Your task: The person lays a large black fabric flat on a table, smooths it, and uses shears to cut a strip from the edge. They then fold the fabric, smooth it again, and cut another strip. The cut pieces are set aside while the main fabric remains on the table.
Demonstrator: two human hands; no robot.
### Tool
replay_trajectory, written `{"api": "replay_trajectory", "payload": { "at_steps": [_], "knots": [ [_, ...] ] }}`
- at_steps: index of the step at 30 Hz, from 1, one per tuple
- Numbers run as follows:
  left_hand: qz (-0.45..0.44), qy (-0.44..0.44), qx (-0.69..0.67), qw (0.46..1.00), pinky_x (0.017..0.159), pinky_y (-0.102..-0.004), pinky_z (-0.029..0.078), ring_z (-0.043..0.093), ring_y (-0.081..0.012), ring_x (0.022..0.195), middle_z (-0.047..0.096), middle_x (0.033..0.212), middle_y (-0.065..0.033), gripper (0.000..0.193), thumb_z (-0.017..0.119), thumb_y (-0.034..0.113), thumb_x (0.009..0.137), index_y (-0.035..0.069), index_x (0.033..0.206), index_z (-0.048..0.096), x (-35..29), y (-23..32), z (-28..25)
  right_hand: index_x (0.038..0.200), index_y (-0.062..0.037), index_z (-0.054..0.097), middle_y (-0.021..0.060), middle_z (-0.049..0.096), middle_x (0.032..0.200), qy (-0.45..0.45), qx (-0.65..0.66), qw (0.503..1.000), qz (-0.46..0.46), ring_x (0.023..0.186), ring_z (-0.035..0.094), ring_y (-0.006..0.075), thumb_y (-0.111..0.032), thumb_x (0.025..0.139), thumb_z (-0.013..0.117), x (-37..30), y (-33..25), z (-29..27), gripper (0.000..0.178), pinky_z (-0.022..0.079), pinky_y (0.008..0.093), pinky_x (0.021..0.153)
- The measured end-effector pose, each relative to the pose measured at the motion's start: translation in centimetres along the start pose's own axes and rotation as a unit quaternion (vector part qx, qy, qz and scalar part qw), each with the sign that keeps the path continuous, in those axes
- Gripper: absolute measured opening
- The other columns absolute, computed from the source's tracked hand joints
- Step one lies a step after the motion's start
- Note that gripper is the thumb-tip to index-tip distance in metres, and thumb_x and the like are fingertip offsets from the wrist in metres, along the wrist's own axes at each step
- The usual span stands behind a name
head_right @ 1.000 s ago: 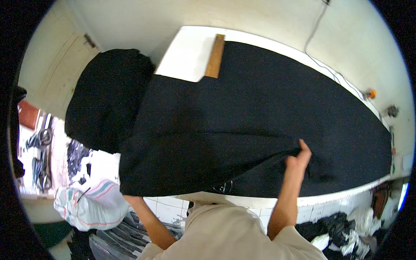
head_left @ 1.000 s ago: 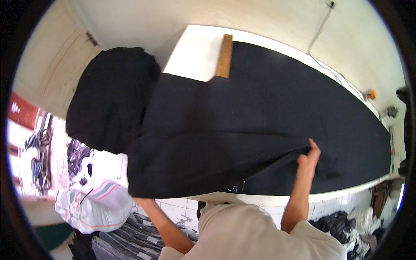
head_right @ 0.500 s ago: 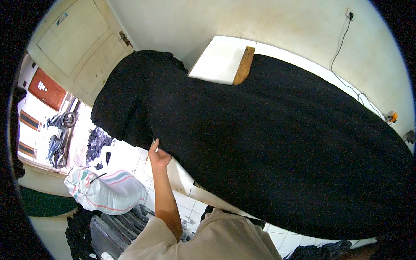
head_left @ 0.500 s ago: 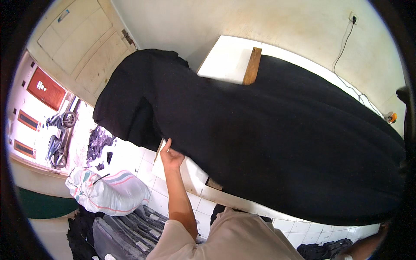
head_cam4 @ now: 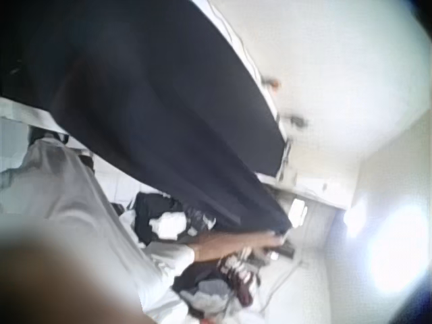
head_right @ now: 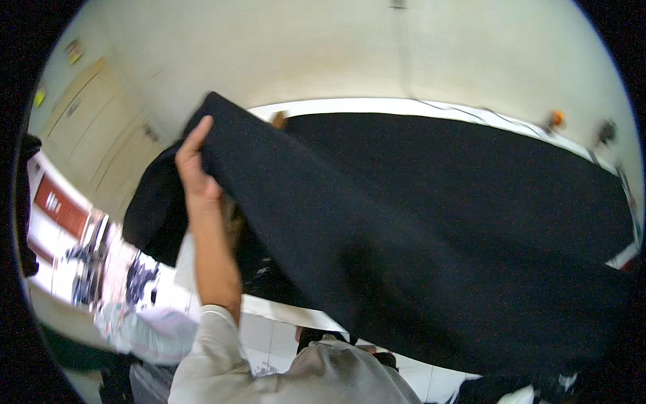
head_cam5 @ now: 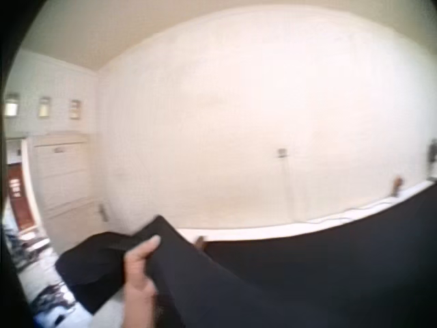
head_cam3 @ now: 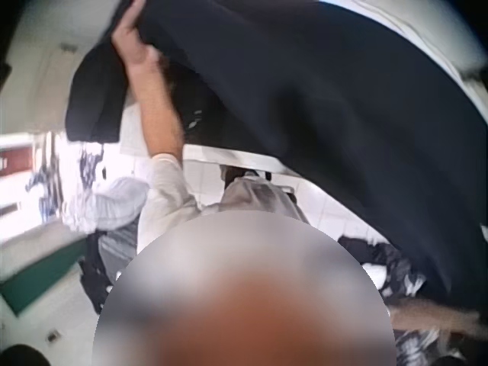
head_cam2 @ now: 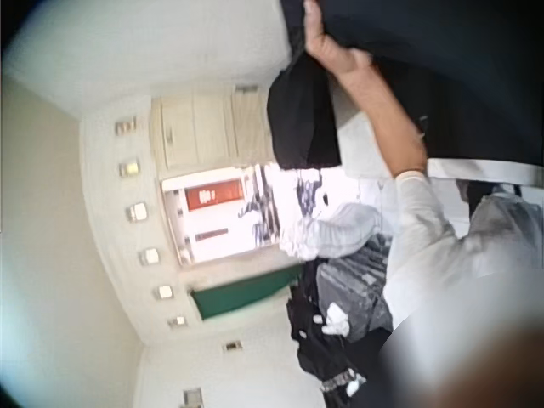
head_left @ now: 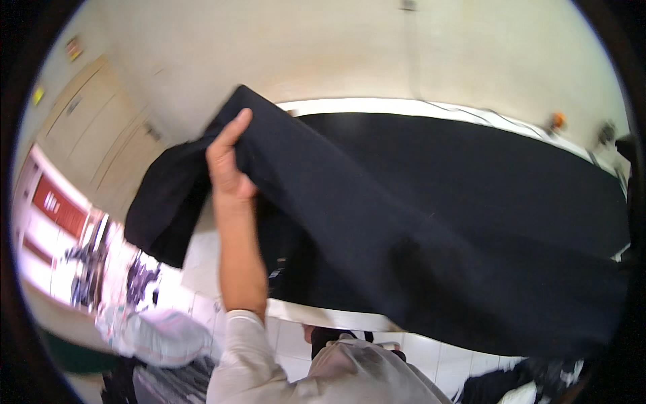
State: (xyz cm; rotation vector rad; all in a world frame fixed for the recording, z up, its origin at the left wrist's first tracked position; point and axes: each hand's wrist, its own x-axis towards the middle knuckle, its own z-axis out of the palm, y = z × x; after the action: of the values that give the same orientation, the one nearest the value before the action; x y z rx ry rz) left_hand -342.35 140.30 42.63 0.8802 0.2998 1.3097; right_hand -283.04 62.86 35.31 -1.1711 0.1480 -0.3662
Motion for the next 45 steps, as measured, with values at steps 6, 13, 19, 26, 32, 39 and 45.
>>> {"api": "replay_trajectory", "payload": {
  "at_steps": [6, 13, 19, 26, 32, 39, 45],
  "knots": [
    [0.185, -0.109, 0.226, 0.950, 0.129, -0.0452, 0.039, 0.058, -0.0326, 0.147, 0.061, 0.156, -0.0229, 0.051, 0.058, 0.022, 0.106, -0.007, 0.148, 0.063, -4.0, -12.2, 25.8, 0.127, 0.0046, 0.076, 0.0160, 0.078, 0.129, 0.050, 0.093, 0.988, -0.112, 0.114, 0.077, 0.0324, 0.006, 0.093, 0.068, 23.5, -19.4, -15.2, 0.036, 0.058, 0.0427, 0.111],
    [0.278, -0.207, 0.299, 0.889, 0.133, -0.0469, 0.036, 0.055, -0.0283, 0.148, 0.058, 0.160, -0.0182, 0.049, 0.031, 0.007, 0.116, -0.003, 0.155, 0.058, -8.7, -31.5, 46.9, 0.115, 0.0079, 0.077, 0.0195, 0.080, 0.119, -0.006, 0.090, 0.987, -0.133, 0.105, 0.079, 0.0315, -0.002, 0.097, 0.072, 42.4, -19.9, -28.4, 0.020, 0.062, 0.0442, 0.105],
    [0.094, -0.085, 0.145, 0.981, 0.133, -0.0437, 0.036, 0.054, -0.0288, 0.149, 0.054, 0.163, -0.0175, 0.045, 0.040, 0.015, 0.117, 0.003, 0.154, 0.062, -7.6, -51.4, 60.5, 0.117, 0.0059, 0.076, 0.0177, 0.080, 0.117, 0.053, 0.024, 0.992, -0.109, 0.103, 0.078, 0.0315, -0.005, 0.101, 0.072, 63.7, -17.1, -35.8, 0.020, 0.062, 0.0437, 0.098],
    [0.085, -0.186, 0.233, 0.951, 0.129, -0.0441, 0.044, 0.056, -0.0299, 0.147, 0.053, 0.163, -0.0184, 0.043, 0.042, 0.016, 0.118, 0.002, 0.154, 0.062, -14.1, -69.4, 87.6, 0.118, 0.0055, 0.071, 0.0206, 0.079, 0.112, 0.134, -0.029, 0.990, -0.023, 0.097, 0.079, 0.0343, -0.011, 0.108, 0.063, 85.8, -23.6, -44.0, 0.021, 0.066, 0.0467, 0.092],
    [0.333, -0.288, 0.439, 0.783, 0.131, -0.0478, 0.040, 0.053, -0.0305, 0.150, 0.054, 0.163, -0.0206, 0.051, 0.045, 0.015, 0.112, 0.000, 0.159, 0.054, -25.7, -83.1, 110.6, 0.112, 0.0096, 0.070, 0.0202, 0.076, 0.097, 0.289, -0.095, 0.952, -0.041, 0.079, 0.077, 0.0354, -0.004, 0.099, 0.062, 103.0, -25.2, -51.2, 0.020, 0.066, 0.0497, 0.073],
    [0.194, -0.160, 0.227, 0.941, 0.130, -0.0478, 0.037, 0.051, -0.0298, 0.150, 0.056, 0.160, -0.0198, 0.053, 0.033, 0.018, 0.112, -0.002, 0.156, 0.056, -37.1, -102.1, 136.1, 0.115, 0.0028, 0.078, 0.0135, 0.081, 0.114, 0.218, -0.014, 0.966, -0.138, 0.100, 0.078, 0.0292, -0.012, 0.099, 0.071, 128.0, -25.4, -64.6, 0.022, 0.062, 0.0415, 0.096],
    [0.190, -0.122, 0.213, 0.951, 0.123, -0.0453, 0.042, 0.057, -0.0287, 0.140, 0.061, 0.150, -0.0199, 0.047, 0.039, 0.016, 0.113, -0.004, 0.150, 0.060, -43.0, -115.2, 153.8, 0.130, 0.0100, 0.073, 0.0205, 0.075, 0.132, 0.247, 0.049, 0.946, -0.204, 0.117, 0.073, 0.0323, -0.008, 0.100, 0.072, 154.7, -30.4, -69.8, 0.035, 0.058, 0.0420, 0.109]
  ]
}}
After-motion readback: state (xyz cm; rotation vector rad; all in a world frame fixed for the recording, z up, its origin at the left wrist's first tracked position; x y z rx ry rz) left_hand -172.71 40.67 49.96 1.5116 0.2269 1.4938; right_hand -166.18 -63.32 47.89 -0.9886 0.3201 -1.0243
